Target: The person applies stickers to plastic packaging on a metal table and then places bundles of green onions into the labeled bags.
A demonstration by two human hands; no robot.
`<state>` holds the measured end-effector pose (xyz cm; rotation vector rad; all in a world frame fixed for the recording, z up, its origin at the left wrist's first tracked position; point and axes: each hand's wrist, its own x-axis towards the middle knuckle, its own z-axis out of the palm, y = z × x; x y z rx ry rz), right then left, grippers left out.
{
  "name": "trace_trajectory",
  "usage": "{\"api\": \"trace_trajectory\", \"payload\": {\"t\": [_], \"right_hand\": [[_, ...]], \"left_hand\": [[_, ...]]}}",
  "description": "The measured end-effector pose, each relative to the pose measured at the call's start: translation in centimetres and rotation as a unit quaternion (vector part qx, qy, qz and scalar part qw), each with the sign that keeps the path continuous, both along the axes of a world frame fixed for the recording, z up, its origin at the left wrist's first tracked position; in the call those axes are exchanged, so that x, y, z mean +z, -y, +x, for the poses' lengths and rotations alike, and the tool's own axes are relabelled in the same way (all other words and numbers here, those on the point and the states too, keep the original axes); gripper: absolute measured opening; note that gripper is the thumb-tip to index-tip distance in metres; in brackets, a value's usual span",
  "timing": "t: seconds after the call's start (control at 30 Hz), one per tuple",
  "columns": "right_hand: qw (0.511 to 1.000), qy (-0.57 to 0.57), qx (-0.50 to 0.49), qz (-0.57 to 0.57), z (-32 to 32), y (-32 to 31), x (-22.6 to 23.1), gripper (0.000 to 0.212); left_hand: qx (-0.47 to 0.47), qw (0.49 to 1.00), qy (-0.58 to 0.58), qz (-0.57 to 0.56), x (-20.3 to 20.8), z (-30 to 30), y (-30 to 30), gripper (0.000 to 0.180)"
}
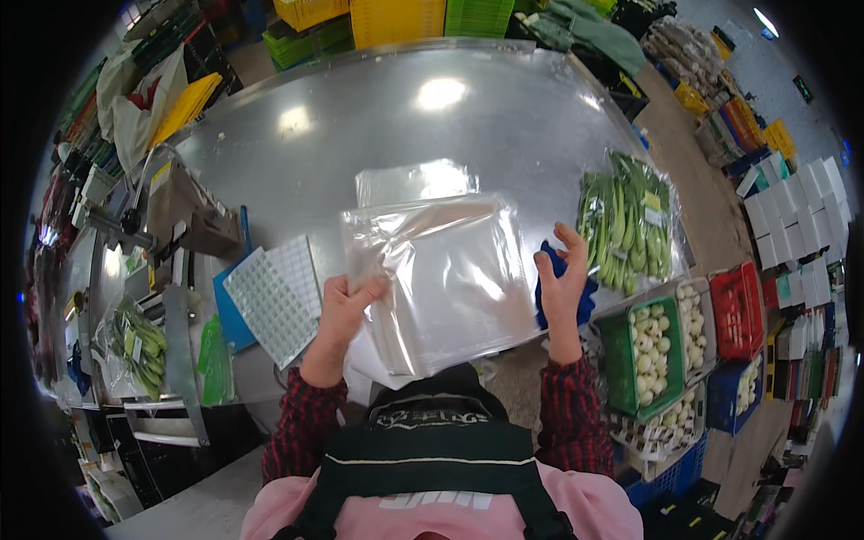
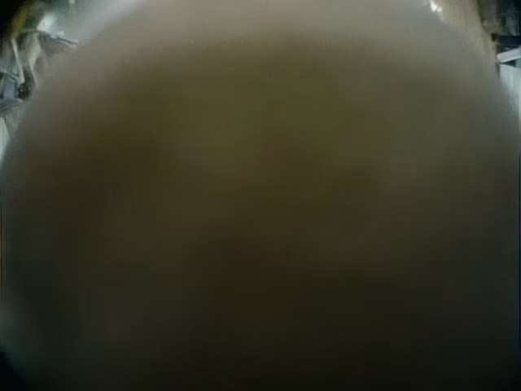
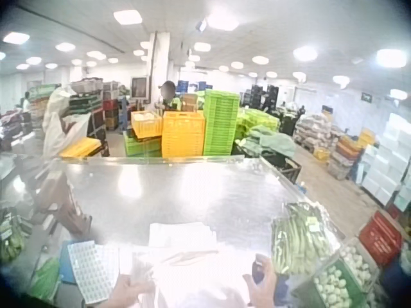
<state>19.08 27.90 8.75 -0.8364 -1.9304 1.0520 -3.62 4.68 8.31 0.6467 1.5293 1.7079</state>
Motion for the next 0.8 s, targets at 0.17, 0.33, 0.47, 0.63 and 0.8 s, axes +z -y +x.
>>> {"api": "trace_trajectory", "payload": {"t": [0.17, 0.33, 0.47, 0.63, 0.8], "right_hand": [[0.890, 0.031, 0.028, -0.454, 2.8, 5.9, -14.4, 0.060], [0.874, -0.049, 0.106, -0.472, 3.7, 7.0, -10.6, 0.037], [0.853, -0.076, 0.122, -0.501, 5.0, 7.3, -9.1, 0.038], [0.863, -0.004, 0.165, -0.477, 5.4, 6.7, -9.0, 0.050], [0.854, 0.044, 0.175, -0.488, 2.0, 2.3, -8.7, 0.053]], "left_hand": [[-0.047, 0.986, 0.081, -0.137, -8.3, -0.6, 5.9, 0.024], [-0.070, 0.991, 0.051, -0.101, -8.8, 0.7, 8.6, 0.041], [-0.137, 0.978, 0.117, -0.105, -7.7, 2.6, 9.2, 0.063], [-0.257, 0.946, 0.132, -0.149, -11.9, 3.2, 7.8, 0.068], [-0.190, 0.950, 0.100, -0.228, -13.3, -0.1, 5.2, 0.063]]}}
